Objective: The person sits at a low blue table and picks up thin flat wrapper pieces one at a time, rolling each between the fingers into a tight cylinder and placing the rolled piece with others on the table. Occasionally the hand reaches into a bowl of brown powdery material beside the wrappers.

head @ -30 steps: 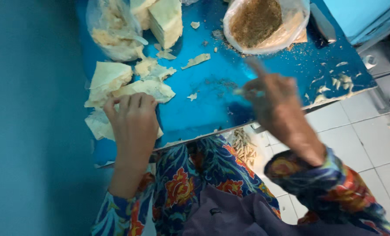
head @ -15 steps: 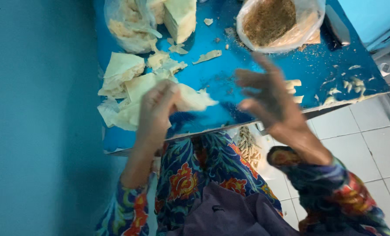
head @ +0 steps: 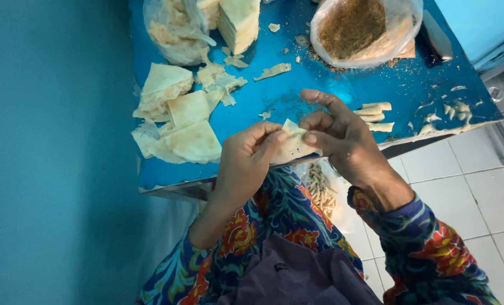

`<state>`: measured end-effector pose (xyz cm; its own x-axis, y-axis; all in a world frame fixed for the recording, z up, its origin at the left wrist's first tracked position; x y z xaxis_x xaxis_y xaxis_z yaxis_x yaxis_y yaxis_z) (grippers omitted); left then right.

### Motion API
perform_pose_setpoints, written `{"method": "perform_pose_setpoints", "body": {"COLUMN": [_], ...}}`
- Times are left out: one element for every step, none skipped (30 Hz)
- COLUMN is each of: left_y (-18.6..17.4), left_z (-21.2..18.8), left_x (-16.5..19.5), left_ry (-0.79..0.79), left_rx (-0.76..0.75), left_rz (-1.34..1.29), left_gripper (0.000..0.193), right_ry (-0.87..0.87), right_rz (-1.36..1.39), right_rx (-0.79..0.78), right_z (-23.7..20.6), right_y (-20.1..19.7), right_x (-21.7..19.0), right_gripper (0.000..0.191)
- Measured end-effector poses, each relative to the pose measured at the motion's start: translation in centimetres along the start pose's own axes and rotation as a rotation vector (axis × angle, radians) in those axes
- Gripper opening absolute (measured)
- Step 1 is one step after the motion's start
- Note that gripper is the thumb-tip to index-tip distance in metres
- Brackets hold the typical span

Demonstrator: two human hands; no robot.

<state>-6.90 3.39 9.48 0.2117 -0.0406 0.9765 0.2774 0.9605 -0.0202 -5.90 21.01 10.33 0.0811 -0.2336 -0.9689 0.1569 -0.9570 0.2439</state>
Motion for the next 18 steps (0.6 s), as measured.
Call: {"method": "perform_pose_setpoints", "body": {"left_y": [-0.1,-0.1,0.0,0.0,0.0,0.0,0.1,0.0,0.0,0.0,-0.1,-0.2,-0.3,-0.4,-0.5,-0.6,-0.7,-0.6], "left_z": [0.0,0.0,0.0,0.0,0.0,-0.1,-0.1,-0.1,0.0,0.1,0.3,0.6,0.8,0.8,0.9,1.0,0.5,-0.2], "left_x": [0.3,0.3,0.4,0.4,0.4,0.3,0.2,0.2,0.2,0.3,0.2,0.1,0.1,0.1,0.1,0.2,0.9,1.6], "left_ry": [0.032,0.032,0.032,0.033,0.031,0.027,0.022,0.032,0.044,0.056,0.049,0.042,0.034,0.034,0.036,0.042,0.144,0.247], "left_rx": [0.017,0.02,0.022,0.025,0.023,0.02,0.016,0.023,0.029,0.035,0.041,0.05,0.057,0.053,0.049,0.046,0.081,0.117], "left_rz": [0.039,0.053,0.067,0.081,0.084,0.086,0.088,0.081,0.074,0.068,0.126,0.185,0.243,0.311,0.38,0.45,0.609,0.766], "left_gripper": [0.022,0.022,0.023,0.023,0.023,0.022,0.021,0.021,0.02,0.02,0.022,0.024,0.026,0.033,0.04,0.048,0.046,0.044], "right_ry": [0.001,0.001,0.003,0.002,0.008,0.016,0.025,0.012,-0.002,-0.017,-0.069,-0.121,-0.172,-0.239,-0.308,-0.379,-0.414,-0.447], "right_rz": [0.011,0.036,0.062,0.086,0.098,0.111,0.124,0.087,0.049,0.011,-0.119,-0.25,-0.381,-0.541,-0.703,-0.865,-0.91,-0.956], "right_rx": [-0.003,-0.014,-0.024,-0.034,-0.037,-0.038,-0.038,-0.024,-0.01,0.005,0.016,0.026,0.037,0.039,0.041,0.042,0.069,0.094], "right_z": [0.0,0.0,0.0,0.0,0.0,0.0,-0.1,0.0,0.1,0.2,0.4,0.6,0.9,1.0,1.0,0.9,0.6,0.2], "right_y": [0.0,-0.1,0.0,0.0,-0.1,-0.1,-0.1,-0.3,-0.4,-0.5,-0.5,-0.5,-0.3,0.0,0.3,0.7,0.6,0.5], "right_x": [0.0,0.1,0.1,0.1,0.1,0.2,0.2,0.2,0.1,0.0,-0.4,-0.9,-1.3,-1.8,-2.4,-2.8,-3.3,-3.7], "right_gripper": [0.069,0.068,0.067,0.066,0.066,0.066,0.065,0.065,0.066,0.066,0.065,0.065,0.064,0.064,0.064,0.064,0.063,0.062]}}
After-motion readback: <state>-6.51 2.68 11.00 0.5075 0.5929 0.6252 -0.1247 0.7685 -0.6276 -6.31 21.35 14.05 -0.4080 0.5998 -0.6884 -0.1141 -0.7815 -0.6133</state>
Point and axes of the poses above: each hand's wrist, its own z-axis towards the middle knuckle, its own y-axis out of the palm, x = y × z, the point moved 7 cm from there along z, towards the middle knuckle
